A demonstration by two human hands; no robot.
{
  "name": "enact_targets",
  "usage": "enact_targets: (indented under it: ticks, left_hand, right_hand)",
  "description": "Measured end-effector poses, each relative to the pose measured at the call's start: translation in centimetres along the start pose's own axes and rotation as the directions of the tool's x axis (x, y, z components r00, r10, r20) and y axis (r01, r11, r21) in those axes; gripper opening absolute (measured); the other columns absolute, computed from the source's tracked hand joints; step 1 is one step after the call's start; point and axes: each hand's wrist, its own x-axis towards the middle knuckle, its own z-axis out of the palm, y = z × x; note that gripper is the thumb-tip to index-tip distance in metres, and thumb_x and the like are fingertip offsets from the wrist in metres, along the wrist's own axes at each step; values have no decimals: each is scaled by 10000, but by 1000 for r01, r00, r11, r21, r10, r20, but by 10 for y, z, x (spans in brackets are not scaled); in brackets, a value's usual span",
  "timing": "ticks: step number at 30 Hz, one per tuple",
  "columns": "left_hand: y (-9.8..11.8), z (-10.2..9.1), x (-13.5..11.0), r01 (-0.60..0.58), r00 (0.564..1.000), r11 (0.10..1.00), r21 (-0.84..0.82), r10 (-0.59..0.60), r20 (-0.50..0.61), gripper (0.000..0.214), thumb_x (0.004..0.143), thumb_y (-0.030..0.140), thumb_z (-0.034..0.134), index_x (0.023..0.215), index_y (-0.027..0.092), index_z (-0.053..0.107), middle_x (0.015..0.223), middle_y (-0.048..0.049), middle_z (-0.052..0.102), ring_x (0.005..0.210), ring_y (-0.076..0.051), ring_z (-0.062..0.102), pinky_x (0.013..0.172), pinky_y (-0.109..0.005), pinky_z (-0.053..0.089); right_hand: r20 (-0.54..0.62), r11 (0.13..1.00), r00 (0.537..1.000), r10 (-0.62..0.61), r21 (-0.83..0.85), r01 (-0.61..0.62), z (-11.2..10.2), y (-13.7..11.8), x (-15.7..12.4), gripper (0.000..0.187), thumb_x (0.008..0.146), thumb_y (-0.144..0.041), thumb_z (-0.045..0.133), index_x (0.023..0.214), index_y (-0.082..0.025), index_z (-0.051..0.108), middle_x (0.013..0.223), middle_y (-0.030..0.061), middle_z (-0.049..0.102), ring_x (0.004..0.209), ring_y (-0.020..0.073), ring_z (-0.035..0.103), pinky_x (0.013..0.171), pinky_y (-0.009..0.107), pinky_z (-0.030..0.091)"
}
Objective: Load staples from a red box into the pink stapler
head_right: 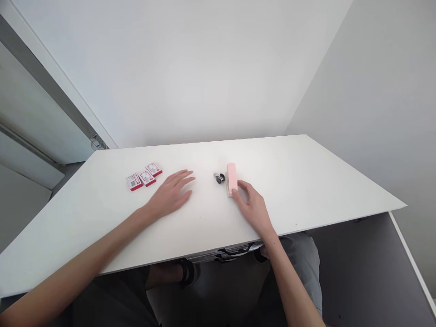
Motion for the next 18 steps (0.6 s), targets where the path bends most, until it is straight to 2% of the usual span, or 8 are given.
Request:
enact_targets:
  ticks: [4, 7, 12, 18]
  left_hand:
    - [39, 29, 33, -52, 997, 995, -79, 57, 53, 595, 1055, 389, 484, 1614, 201, 405, 1712, -93, 420, 1613, -264, 348, 1325, -491, 347]
    - [54, 43, 52, -79, 990, 988, -135, 93, 105, 684, 1053, 416, 482, 1673, 196, 296, 1749, -99, 349, 1640, -267, 294, 1340, -487, 318]
    - [53, 45, 55, -32, 985, 992, -123, 52, 163, 621, 1075, 433, 418, 1646, 192, 370, 1736, -104, 376, 1625, -286, 327, 1331, -499, 322]
    - [35, 34, 45, 81, 994, 997, 0, -81, 74, 535, 1052, 354, 422, 1556, 188, 488, 1646, -126, 512, 1562, -293, 439, 1305, -519, 344]
  right_hand:
    - [-10, 999, 999, -43, 10, 43, 1, 5, 4, 459, 1009, -581, 576, 1346, -278, 652, 1443, 75, 703, 1340, 309, 646, 1106, 495, 515]
    - [-18, 997, 997, -81, 16, 81, 2, 9, 6, 454, 1011, -579, 573, 1331, -268, 655, 1423, 86, 715, 1333, 307, 654, 1141, 500, 495]
    - [-14, 997, 997, -81, 17, 81, 2, 9, 7, 460, 1006, -578, 577, 1340, -272, 657, 1427, 87, 714, 1329, 304, 658, 1142, 499, 496]
    - [-11, 1000, 1000, -19, 15, 19, 0, 3, 4, 465, 1007, -586, 570, 1346, -282, 664, 1445, 82, 704, 1346, 309, 644, 1114, 499, 509]
